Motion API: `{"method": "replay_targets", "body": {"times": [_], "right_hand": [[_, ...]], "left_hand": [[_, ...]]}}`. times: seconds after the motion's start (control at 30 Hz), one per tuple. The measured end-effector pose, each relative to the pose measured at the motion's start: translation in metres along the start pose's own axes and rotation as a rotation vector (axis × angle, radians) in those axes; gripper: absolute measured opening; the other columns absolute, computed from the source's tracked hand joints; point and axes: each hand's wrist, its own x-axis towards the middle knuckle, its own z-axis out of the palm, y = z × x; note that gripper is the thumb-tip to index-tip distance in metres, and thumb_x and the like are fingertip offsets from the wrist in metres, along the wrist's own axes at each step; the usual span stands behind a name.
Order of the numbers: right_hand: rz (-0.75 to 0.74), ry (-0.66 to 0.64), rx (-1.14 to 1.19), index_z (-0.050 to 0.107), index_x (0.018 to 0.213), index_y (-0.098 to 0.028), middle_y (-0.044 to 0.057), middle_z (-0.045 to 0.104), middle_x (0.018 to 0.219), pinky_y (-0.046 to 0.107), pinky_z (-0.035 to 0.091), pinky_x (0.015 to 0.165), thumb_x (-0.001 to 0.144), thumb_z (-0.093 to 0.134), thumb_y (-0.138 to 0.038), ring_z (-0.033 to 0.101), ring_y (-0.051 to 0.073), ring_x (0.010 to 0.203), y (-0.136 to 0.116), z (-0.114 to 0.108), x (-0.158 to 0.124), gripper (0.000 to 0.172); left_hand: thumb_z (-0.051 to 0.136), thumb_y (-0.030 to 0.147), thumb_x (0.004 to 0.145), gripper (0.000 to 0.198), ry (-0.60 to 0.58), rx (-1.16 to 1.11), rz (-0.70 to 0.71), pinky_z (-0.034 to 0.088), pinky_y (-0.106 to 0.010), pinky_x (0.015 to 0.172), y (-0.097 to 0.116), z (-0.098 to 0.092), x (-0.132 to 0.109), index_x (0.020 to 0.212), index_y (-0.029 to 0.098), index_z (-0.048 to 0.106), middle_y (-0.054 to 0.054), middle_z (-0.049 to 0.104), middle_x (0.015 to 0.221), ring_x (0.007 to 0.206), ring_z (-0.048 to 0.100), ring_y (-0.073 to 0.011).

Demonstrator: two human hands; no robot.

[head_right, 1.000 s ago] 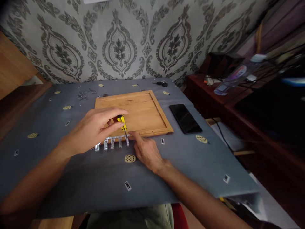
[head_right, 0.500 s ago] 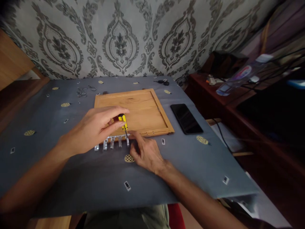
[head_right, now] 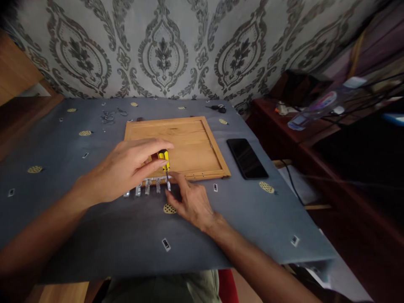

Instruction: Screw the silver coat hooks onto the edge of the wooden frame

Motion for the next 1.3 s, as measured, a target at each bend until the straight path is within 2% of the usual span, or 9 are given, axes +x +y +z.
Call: {"method": "replay_targets", "body": {"times": [0.13,0.27,0.4,0.63,0.8,0.97,1.17,1.3], "right_hand": [[0.007,-0.008,-0.003,0.050,0.128,-0.020,0.004,0.078,0.090,0.030,0.051,0.055,0.090,0.048,-0.030,0.061,0.014,0.048,-0.0005,0.0002,0.0002,0.038],[0.007,-0.001,-0.025,0.053,0.125,-0.019,0.000,0.073,0.071,0.029,0.049,0.053,0.090,0.048,-0.030,0.059,0.014,0.045,-0.0016,-0.0004,0.0008,0.037],[0.007,0.003,-0.017,0.054,0.122,-0.020,-0.002,0.069,0.064,0.029,0.049,0.054,0.089,0.049,-0.030,0.059,0.015,0.045,-0.0029,-0.0012,0.0004,0.035],[0.008,0.001,-0.002,0.052,0.124,-0.021,0.002,0.075,0.076,0.030,0.050,0.054,0.092,0.049,-0.034,0.060,0.015,0.046,-0.0027,-0.0017,0.0008,0.034],[0.012,0.005,-0.042,0.051,0.125,-0.020,0.001,0.072,0.069,0.030,0.049,0.051,0.095,0.047,-0.035,0.061,0.016,0.047,-0.0013,-0.0016,0.0012,0.034],[0.022,-0.001,-0.028,0.051,0.125,-0.020,0.000,0.073,0.071,0.029,0.050,0.052,0.094,0.048,-0.034,0.061,0.015,0.047,0.0003,0.0004,0.0003,0.034],[0.028,0.003,0.012,0.051,0.124,-0.021,0.005,0.079,0.091,0.029,0.052,0.055,0.093,0.049,-0.033,0.063,0.014,0.049,0.0006,0.0009,0.0003,0.033],[0.036,-0.006,0.042,0.050,0.125,-0.021,0.005,0.080,0.093,0.030,0.053,0.055,0.094,0.048,-0.032,0.061,0.014,0.047,-0.0002,0.0002,0.0011,0.033]], "left_hand": [[0.050,0.016,0.098,0.018,0.005,-0.003,-0.001,0.047,-0.028,0.070,0.0002,0.0003,0.0004,0.112,0.017,0.062,-0.006,0.073,0.103,0.081,0.066,-0.0154],[0.052,0.016,0.097,0.018,0.011,0.005,0.004,0.046,-0.028,0.067,0.0003,0.0009,0.0006,0.111,0.017,0.062,-0.005,0.073,0.099,0.079,0.065,-0.0152],[0.050,0.016,0.098,0.017,0.018,0.013,0.001,0.047,-0.028,0.067,-0.0003,0.0018,0.0010,0.109,0.017,0.063,-0.005,0.072,0.099,0.080,0.066,-0.0154],[0.050,0.016,0.098,0.017,0.015,0.022,-0.001,0.047,-0.028,0.068,-0.0004,0.0017,0.0008,0.109,0.017,0.063,-0.006,0.073,0.100,0.079,0.066,-0.0155],[0.051,0.016,0.097,0.018,0.002,-0.009,-0.002,0.050,-0.029,0.073,-0.0001,0.0010,0.0003,0.111,0.017,0.062,-0.007,0.072,0.105,0.088,0.069,-0.0176],[0.049,0.015,0.097,0.019,0.005,-0.014,-0.004,0.051,-0.030,0.073,-0.0019,0.0010,0.0010,0.111,0.017,0.062,-0.007,0.073,0.106,0.088,0.069,-0.0179],[0.049,0.013,0.097,0.021,-0.021,-0.020,0.003,0.048,-0.029,0.073,-0.0019,-0.0034,0.0004,0.115,0.018,0.060,-0.006,0.072,0.105,0.084,0.067,-0.0167],[0.053,0.019,0.098,0.021,-0.017,-0.040,-0.003,0.048,-0.030,0.072,-0.0025,-0.0016,0.0005,0.118,0.018,0.059,-0.006,0.072,0.105,0.083,0.067,-0.0170]]}}
